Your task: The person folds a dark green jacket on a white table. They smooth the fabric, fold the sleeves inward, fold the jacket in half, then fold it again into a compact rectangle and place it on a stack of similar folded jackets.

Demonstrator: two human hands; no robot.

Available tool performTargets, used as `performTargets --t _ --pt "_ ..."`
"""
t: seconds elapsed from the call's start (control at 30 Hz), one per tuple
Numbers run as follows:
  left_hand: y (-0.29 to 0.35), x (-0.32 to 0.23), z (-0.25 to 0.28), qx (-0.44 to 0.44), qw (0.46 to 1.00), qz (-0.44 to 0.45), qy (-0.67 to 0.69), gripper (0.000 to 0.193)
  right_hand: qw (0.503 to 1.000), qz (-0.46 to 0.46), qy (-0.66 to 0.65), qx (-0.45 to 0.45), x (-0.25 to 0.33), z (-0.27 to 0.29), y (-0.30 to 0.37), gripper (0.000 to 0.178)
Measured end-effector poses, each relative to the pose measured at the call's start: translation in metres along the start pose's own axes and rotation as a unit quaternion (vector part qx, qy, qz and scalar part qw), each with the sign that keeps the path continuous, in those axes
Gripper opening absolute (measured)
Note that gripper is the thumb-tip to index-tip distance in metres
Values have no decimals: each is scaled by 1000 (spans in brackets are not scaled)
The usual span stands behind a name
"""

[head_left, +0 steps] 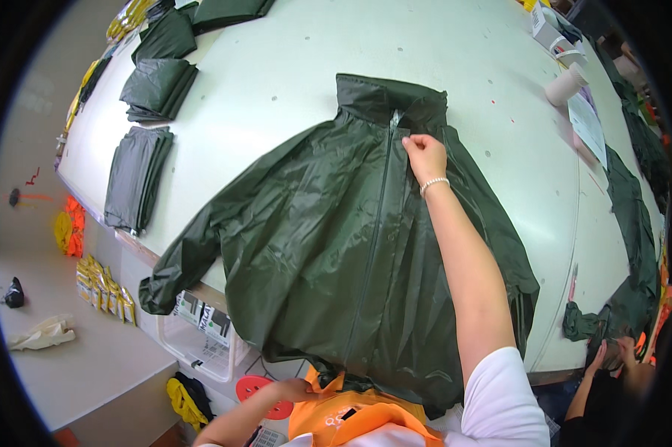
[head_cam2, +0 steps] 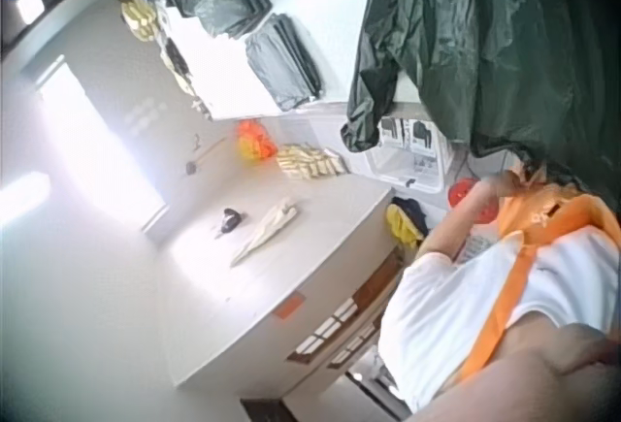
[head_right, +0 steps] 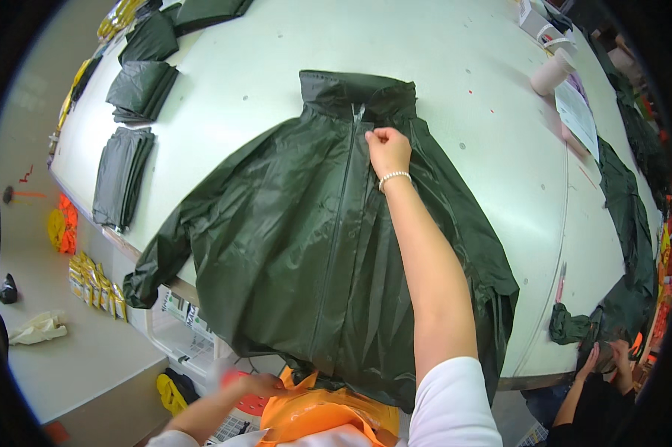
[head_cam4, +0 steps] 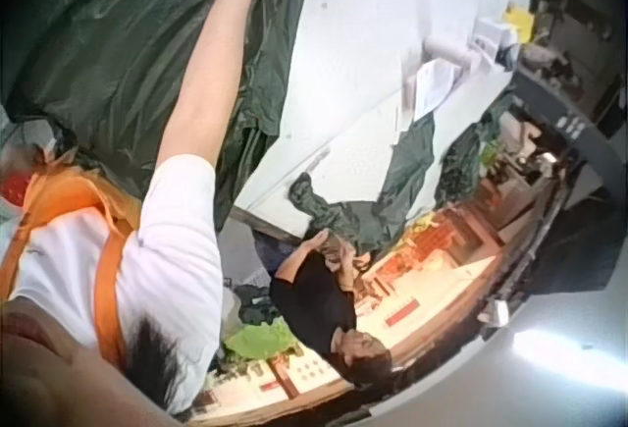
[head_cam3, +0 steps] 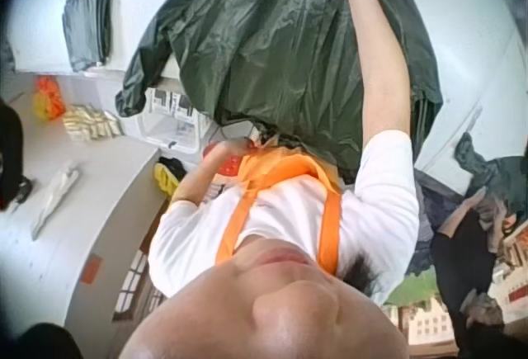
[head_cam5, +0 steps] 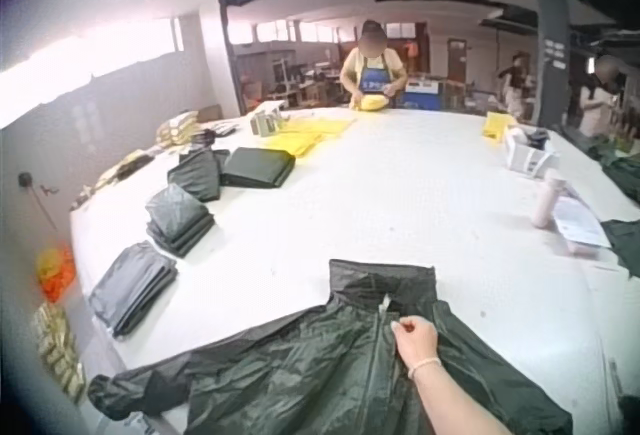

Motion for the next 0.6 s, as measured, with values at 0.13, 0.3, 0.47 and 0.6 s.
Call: performTargets --t 0.13,0.3,0.47,0.6 --pt "142 -157 193 -151 921 -333 134 36 1000 11 -17 -1 18 -8 10 13" --pt "224 -228 450 -697 696 -174 -11 41 998 26 -60 -5 39 -27 22 16" --pt "193 -258 502 -652 748 -18 -126 44 998 50 21 -44 32 -41 26 10" --pt "176 -255 513 -630 752 -177 -78 31 995 53 52 -72 42 -40 33 8"
Point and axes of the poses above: each hand's wrist, its own y-axis away from the middle knuckle, its own z-axis out of the back of the hand, x = y × z, the point moved 10 cm from there along -y, towards the middle knuckle, and after that the axes turned 5 degrees about x, right-handed, at the moved point
